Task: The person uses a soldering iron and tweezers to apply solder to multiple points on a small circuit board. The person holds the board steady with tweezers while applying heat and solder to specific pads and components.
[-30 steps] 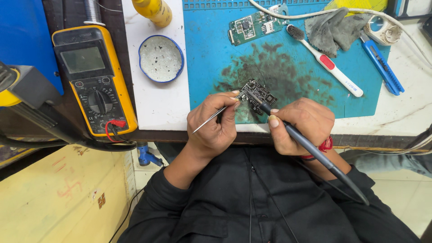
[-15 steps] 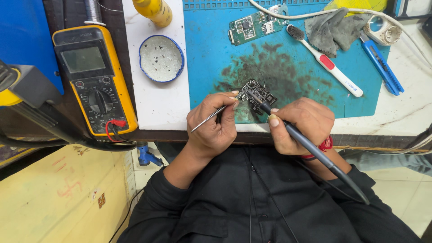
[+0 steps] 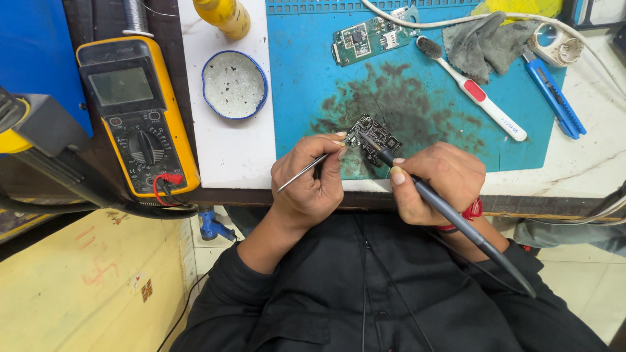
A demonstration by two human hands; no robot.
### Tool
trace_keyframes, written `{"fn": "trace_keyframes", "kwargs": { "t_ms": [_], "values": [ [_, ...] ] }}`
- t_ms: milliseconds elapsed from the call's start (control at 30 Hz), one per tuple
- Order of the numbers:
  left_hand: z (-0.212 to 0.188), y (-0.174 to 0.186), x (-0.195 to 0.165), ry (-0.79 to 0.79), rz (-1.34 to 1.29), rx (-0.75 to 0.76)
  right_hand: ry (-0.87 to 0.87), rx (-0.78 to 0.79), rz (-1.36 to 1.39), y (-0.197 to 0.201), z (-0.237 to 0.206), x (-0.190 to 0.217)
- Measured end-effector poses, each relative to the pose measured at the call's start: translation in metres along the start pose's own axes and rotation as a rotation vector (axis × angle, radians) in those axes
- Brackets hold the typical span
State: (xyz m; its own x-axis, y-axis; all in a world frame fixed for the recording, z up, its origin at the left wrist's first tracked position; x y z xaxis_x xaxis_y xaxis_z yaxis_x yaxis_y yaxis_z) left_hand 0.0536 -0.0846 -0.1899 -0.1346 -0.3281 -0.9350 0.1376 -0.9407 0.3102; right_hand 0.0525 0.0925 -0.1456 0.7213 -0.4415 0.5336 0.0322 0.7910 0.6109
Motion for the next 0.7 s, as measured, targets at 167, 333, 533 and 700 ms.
{"fn": "trace_keyframes", "kwargs": {
  "t_ms": [167,333,533,700],
  "values": [
    [-0.0002,-0.0004,0.0003,0.004,0.003,0.001,0.008,0.015,0.004,-0.0009,-0.0001,0.0007],
    [-0.0006,0.0000,0.0005,0.004,0.009,0.005,0.007,0.001,0.002,-0.0006,-0.0009,0.0003],
    [-0.0008,-0.0004,0.0013,0.001,-0.001,-0.003,0.012,0.000,-0.005,0.0000,-0.0006,0.0006],
    [-0.0014,0.0000,0.0020,0.000,-0.008,-0.005,0.007,0.012,0.000,-0.0010,-0.0002,0.0008]
  ]
}}
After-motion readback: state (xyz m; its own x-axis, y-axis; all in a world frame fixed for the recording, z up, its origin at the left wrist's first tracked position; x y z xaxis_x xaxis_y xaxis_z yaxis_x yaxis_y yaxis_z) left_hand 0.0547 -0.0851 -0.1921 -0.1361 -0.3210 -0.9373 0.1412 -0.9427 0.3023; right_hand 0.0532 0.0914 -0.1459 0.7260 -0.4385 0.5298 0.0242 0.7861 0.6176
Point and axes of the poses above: each hand's wrist, its own z-axis towards the middle knuckle, its own y-axis out of the back of the hand, x = y × z, the point moved 10 cm from there along z, towards the middle knuckle, and after that the axes turned 9 degrees about y, right-handed, at the moved point
